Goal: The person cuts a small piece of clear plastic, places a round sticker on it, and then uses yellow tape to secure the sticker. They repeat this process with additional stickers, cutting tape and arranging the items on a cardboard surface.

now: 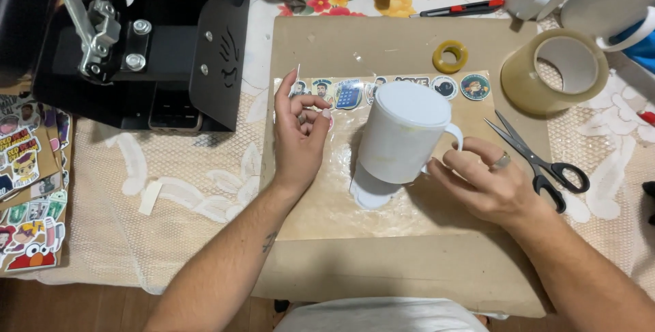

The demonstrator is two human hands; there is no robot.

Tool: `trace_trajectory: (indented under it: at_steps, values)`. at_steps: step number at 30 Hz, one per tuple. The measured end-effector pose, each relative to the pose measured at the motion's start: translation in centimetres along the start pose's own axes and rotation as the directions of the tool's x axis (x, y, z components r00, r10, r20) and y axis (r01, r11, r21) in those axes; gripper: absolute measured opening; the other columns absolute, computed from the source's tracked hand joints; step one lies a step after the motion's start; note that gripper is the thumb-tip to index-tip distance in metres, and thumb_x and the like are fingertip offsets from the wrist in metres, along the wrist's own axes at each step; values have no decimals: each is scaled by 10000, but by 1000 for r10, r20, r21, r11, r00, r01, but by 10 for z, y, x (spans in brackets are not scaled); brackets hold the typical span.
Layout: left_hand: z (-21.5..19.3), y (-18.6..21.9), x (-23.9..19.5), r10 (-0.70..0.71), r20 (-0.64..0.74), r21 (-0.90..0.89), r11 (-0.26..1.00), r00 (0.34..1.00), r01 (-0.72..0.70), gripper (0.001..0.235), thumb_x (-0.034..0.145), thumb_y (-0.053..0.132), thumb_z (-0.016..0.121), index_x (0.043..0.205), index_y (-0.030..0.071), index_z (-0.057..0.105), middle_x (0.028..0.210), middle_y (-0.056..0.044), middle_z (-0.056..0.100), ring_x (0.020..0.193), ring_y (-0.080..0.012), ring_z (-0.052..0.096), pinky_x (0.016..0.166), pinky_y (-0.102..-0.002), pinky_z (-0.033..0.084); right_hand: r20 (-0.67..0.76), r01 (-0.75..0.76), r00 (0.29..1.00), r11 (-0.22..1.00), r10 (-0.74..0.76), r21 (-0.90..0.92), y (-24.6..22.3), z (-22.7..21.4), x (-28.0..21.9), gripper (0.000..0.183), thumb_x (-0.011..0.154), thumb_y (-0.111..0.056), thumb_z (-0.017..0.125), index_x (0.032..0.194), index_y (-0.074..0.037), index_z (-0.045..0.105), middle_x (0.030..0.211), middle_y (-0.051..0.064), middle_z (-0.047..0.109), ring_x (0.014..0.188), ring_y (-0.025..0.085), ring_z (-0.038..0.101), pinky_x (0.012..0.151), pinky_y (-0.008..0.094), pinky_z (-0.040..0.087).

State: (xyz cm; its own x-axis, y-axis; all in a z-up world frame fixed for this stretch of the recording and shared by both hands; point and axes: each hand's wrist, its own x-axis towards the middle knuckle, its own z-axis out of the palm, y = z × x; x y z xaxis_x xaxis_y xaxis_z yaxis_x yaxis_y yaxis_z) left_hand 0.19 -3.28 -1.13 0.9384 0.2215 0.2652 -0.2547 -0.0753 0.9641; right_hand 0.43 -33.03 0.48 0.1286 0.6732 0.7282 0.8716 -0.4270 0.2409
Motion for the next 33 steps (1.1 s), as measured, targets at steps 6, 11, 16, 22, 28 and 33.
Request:
trace_trajectory:
  at_steps: [6, 11, 16, 22, 28, 33]
  values:
    - [3, 10, -1, -53, -10, 1, 999, 999, 53, 696, 929, -29, 571, 1538, 85, 252, 998, -88, 636, 743, -116, 573, 617, -211, 463, -17, -27, 1000, 998, 26, -62, 8, -6, 3, 48, 877, -50, 802, 885, -30, 759, 919, 130, 624, 803, 310, 613, 801, 414, 580]
    - [5, 16, -2, -118, -26, 10, 993, 993, 119, 677, 933, -4, 584, 1533, 106, 290, 1000, -46, 643, 718, -77, 530, 636, -201, 440, -15, -371, 926, 920, 376, 128, 6, -6, -5, 167, 926, -80, 831, 999, 26, 725, 1051, 214, 560, 872, 337, 591, 804, 472, 529]
    - [5, 15, 1, -134, -31, -11, 991, 990, 134, 674, 930, -14, 570, 1530, 104, 288, 990, -58, 634, 729, -86, 546, 678, -209, 466, 399, -816, 407, 132, 821, 563, 11, -12, 4, 131, 1010, -173, 627, 967, -61, 681, 1078, 55, 608, 1054, 158, 593, 1000, 280, 485]
    - [5, 15, 1, -155, -39, -11, 988, 987, 155, 657, 936, 14, 573, 1524, 104, 294, 999, -56, 636, 711, -82, 534, 675, -214, 470, 498, -741, 331, -106, 801, 663, 7, -7, 8, 213, 1026, -261, 591, 949, -70, 644, 952, 28, 591, 880, 138, 592, 876, 271, 502]
    - [6, 25, 1, -203, -55, 25, 978, 978, 205, 676, 912, 12, 575, 1527, 72, 299, 993, -57, 648, 705, -102, 539, 621, -225, 448, 520, -607, 191, -316, 832, 729, 44, -8, 43, 225, 1055, -307, 551, 1107, -93, 595, 980, 90, 675, 937, 180, 676, 865, 308, 598]
    - [7, 32, 0, -241, -66, 36, 969, 968, 244, 684, 927, 51, 582, 1542, 66, 285, 997, -46, 651, 713, -103, 544, 630, -228, 465, 496, -641, 314, -205, 809, 739, 106, -4, 170, 207, 1087, -329, 473, 1002, -155, 544, 1018, 4, 622, 903, 125, 632, 851, 302, 597]
